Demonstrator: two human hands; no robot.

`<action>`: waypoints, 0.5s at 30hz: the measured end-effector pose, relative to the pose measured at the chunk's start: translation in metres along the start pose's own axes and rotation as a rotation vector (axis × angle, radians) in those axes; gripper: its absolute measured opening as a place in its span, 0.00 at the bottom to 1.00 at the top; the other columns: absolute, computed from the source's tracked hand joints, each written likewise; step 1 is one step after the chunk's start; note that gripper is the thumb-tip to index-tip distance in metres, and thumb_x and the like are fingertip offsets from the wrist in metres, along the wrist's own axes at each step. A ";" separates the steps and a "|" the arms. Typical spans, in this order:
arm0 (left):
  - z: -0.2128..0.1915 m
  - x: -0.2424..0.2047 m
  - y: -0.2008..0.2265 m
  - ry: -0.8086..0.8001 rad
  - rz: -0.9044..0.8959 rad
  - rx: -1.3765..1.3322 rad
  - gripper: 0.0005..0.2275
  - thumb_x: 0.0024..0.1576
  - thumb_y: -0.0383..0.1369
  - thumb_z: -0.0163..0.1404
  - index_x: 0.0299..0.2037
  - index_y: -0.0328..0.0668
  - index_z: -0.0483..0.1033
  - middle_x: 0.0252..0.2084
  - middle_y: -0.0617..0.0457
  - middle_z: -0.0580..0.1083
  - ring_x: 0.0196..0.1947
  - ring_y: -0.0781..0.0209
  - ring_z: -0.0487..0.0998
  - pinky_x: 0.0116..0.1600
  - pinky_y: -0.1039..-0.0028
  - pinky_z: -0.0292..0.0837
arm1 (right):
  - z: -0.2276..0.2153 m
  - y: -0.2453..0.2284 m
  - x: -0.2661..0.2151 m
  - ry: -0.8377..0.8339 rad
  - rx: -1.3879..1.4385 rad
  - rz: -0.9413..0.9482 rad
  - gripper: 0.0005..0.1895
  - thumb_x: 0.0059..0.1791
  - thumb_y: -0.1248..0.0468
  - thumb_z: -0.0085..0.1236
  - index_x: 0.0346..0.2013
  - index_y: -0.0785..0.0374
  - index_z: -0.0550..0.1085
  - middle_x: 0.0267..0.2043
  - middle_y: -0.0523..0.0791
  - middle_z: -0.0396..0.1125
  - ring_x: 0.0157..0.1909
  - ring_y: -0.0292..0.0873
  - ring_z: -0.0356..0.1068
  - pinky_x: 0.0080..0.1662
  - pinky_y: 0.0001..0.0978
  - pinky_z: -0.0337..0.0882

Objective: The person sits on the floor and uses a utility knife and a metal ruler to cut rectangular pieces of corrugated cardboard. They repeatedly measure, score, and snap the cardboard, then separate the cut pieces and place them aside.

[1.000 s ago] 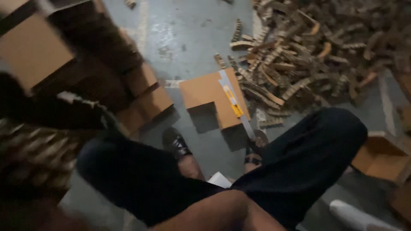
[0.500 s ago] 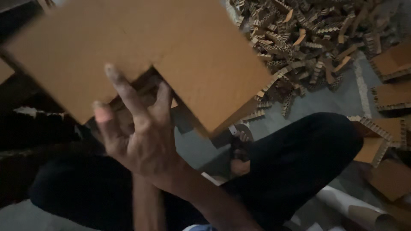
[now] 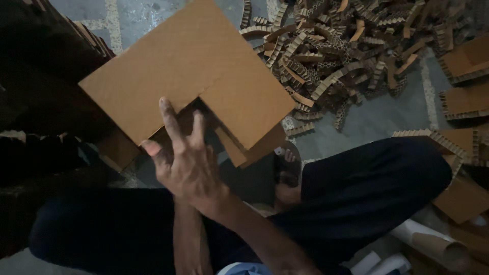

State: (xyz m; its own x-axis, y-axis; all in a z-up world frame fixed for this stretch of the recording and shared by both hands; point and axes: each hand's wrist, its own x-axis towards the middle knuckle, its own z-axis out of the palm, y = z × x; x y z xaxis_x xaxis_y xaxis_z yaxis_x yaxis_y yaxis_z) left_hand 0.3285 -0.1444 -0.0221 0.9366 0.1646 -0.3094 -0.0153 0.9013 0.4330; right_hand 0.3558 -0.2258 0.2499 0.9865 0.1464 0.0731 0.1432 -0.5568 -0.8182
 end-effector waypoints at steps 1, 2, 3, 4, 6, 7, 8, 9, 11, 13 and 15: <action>0.002 0.006 -0.001 -0.019 0.001 -0.021 0.27 0.63 0.51 0.43 0.69 0.47 0.63 0.64 0.44 0.69 0.54 0.46 0.73 0.55 0.56 0.74 | -0.003 0.003 0.003 -0.025 0.011 0.016 0.39 0.54 0.42 0.49 0.77 0.50 0.56 0.65 0.69 0.52 0.45 0.70 0.72 0.36 0.50 0.79; 0.003 0.012 -0.002 -0.034 0.001 -0.035 0.27 0.63 0.51 0.43 0.69 0.48 0.63 0.64 0.44 0.69 0.54 0.46 0.73 0.55 0.56 0.74 | -0.004 0.006 0.005 -0.050 0.022 0.031 0.39 0.53 0.42 0.49 0.76 0.50 0.57 0.63 0.68 0.53 0.43 0.67 0.73 0.35 0.49 0.80; 0.004 0.017 -0.001 -0.049 0.006 -0.055 0.27 0.63 0.51 0.43 0.69 0.48 0.63 0.64 0.44 0.69 0.54 0.46 0.73 0.55 0.56 0.74 | -0.003 0.009 0.008 -0.019 0.011 0.005 0.38 0.53 0.43 0.51 0.76 0.50 0.57 0.64 0.69 0.53 0.43 0.68 0.73 0.37 0.50 0.79; 0.005 0.024 -0.001 -0.062 0.012 -0.068 0.27 0.63 0.51 0.43 0.69 0.48 0.63 0.64 0.45 0.69 0.54 0.46 0.73 0.55 0.56 0.74 | -0.002 0.012 0.011 0.012 0.000 -0.022 0.38 0.54 0.44 0.52 0.76 0.50 0.57 0.66 0.69 0.52 0.43 0.68 0.73 0.39 0.50 0.79; 0.007 0.029 0.002 -0.083 0.031 -0.095 0.27 0.63 0.51 0.43 0.69 0.48 0.64 0.63 0.45 0.69 0.54 0.46 0.73 0.54 0.56 0.75 | 0.005 0.015 0.013 0.050 -0.043 -0.055 0.37 0.54 0.46 0.55 0.75 0.50 0.58 0.66 0.70 0.52 0.43 0.68 0.73 0.40 0.51 0.78; 0.008 0.029 0.000 -0.097 0.036 -0.108 0.27 0.63 0.52 0.43 0.69 0.48 0.64 0.63 0.45 0.69 0.53 0.46 0.73 0.54 0.56 0.75 | 0.010 0.017 0.015 0.063 -0.079 -0.060 0.36 0.54 0.46 0.56 0.75 0.49 0.59 0.66 0.69 0.52 0.43 0.69 0.73 0.39 0.51 0.78; 0.009 0.030 -0.001 -0.110 0.040 -0.124 0.27 0.63 0.52 0.43 0.69 0.48 0.64 0.63 0.45 0.69 0.53 0.46 0.73 0.54 0.56 0.75 | 0.016 0.019 0.016 0.076 -0.115 -0.064 0.36 0.54 0.47 0.57 0.74 0.49 0.60 0.66 0.69 0.53 0.44 0.70 0.72 0.39 0.51 0.77; 0.010 0.027 -0.004 -0.127 0.043 -0.136 0.27 0.63 0.52 0.43 0.69 0.49 0.64 0.63 0.45 0.69 0.53 0.46 0.74 0.54 0.56 0.75 | 0.022 0.020 0.015 0.080 -0.114 -0.060 0.36 0.53 0.47 0.58 0.74 0.48 0.60 0.66 0.69 0.53 0.43 0.70 0.72 0.38 0.51 0.77; 0.009 0.019 -0.010 -0.150 0.047 -0.165 0.26 0.63 0.52 0.43 0.69 0.49 0.64 0.63 0.45 0.70 0.53 0.46 0.74 0.53 0.56 0.75 | 0.036 0.026 0.012 0.088 -0.114 -0.046 0.37 0.51 0.49 0.60 0.73 0.47 0.60 0.66 0.70 0.52 0.42 0.71 0.72 0.36 0.51 0.77; 0.004 0.015 -0.012 -0.146 0.043 -0.180 0.26 0.64 0.52 0.43 0.69 0.49 0.64 0.63 0.45 0.70 0.52 0.46 0.74 0.53 0.56 0.76 | 0.049 0.036 0.010 0.081 -0.101 -0.035 0.38 0.51 0.50 0.60 0.74 0.47 0.59 0.68 0.71 0.50 0.41 0.71 0.73 0.36 0.50 0.77; -0.002 0.016 -0.011 -0.138 0.040 -0.192 0.26 0.64 0.52 0.42 0.68 0.49 0.65 0.63 0.45 0.70 0.52 0.46 0.74 0.53 0.56 0.76 | 0.060 0.046 0.009 0.065 -0.105 -0.016 0.39 0.51 0.51 0.60 0.75 0.46 0.57 0.68 0.71 0.50 0.39 0.70 0.73 0.36 0.50 0.77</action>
State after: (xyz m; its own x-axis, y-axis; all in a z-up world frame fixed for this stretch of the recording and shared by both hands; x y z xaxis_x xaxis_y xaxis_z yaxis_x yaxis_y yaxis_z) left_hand 0.3427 -0.1509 -0.0334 0.9728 0.1568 -0.1706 -0.1071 0.9572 0.2690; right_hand 0.3664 -0.2014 0.1786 0.9865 0.1050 0.1254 0.1636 -0.6377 -0.7527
